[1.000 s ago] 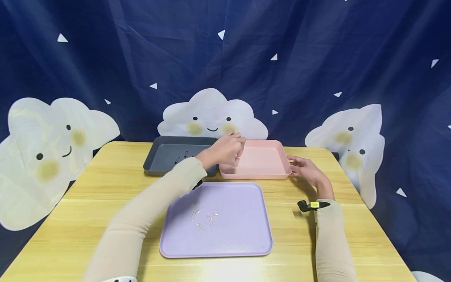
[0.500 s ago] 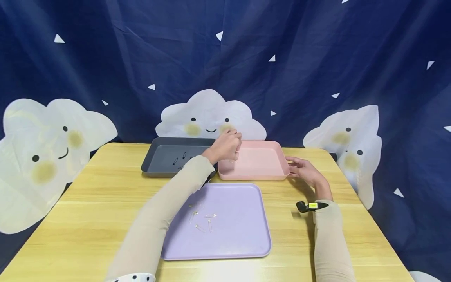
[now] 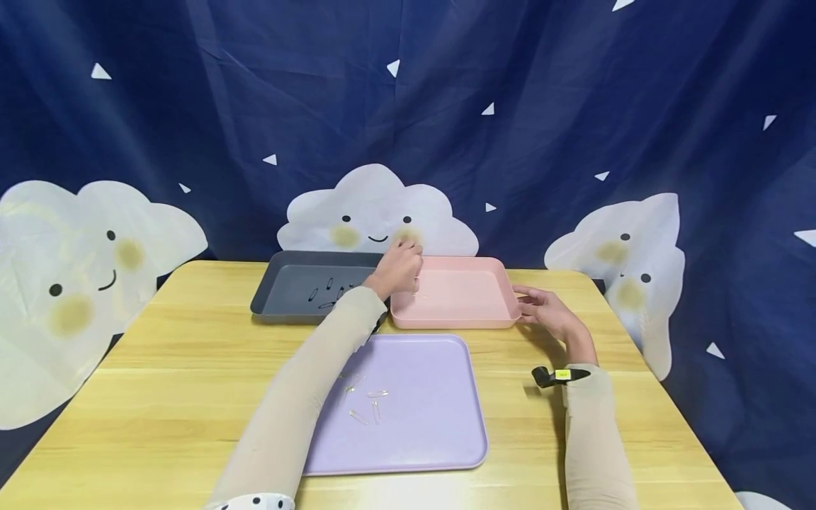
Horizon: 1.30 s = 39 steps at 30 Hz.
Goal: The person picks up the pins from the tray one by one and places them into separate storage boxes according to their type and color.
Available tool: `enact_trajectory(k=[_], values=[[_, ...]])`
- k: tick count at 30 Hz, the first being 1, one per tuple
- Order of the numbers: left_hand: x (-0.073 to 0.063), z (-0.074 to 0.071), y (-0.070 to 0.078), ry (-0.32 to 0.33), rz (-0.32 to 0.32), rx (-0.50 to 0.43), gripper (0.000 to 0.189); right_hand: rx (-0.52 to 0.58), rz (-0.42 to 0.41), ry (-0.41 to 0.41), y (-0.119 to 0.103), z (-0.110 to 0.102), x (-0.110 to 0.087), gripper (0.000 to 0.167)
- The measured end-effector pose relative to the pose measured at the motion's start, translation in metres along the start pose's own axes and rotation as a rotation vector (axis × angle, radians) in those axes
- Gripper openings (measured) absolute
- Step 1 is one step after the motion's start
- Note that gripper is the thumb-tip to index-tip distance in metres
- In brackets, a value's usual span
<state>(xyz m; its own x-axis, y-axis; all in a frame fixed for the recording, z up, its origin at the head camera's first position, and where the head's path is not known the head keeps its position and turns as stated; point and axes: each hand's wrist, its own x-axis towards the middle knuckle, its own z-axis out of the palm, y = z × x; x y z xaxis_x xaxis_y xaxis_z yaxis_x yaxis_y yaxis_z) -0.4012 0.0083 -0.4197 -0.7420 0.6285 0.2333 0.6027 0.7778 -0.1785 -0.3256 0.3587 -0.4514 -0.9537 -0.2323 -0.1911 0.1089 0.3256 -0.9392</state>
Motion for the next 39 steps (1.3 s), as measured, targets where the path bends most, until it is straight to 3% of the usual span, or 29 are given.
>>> enact_trajectory(k=[19, 31, 39], values=[[-0.003, 0.013, -0.002, -0.046, -0.049, 0.055, 0.014, -0.011, -0.008, -0.002, 0.002, 0.002, 0.0, 0.055], [-0.004, 0.019, -0.003, -0.088, -0.093, 0.08, 0.02, -0.008, 0.003, -0.007, 0.001, 0.001, 0.0, 0.056], [-0.009, 0.017, -0.007, -0.072, -0.101, 0.057, 0.032, -0.02, 0.0, -0.003, 0.0, 0.002, 0.0, 0.055]])
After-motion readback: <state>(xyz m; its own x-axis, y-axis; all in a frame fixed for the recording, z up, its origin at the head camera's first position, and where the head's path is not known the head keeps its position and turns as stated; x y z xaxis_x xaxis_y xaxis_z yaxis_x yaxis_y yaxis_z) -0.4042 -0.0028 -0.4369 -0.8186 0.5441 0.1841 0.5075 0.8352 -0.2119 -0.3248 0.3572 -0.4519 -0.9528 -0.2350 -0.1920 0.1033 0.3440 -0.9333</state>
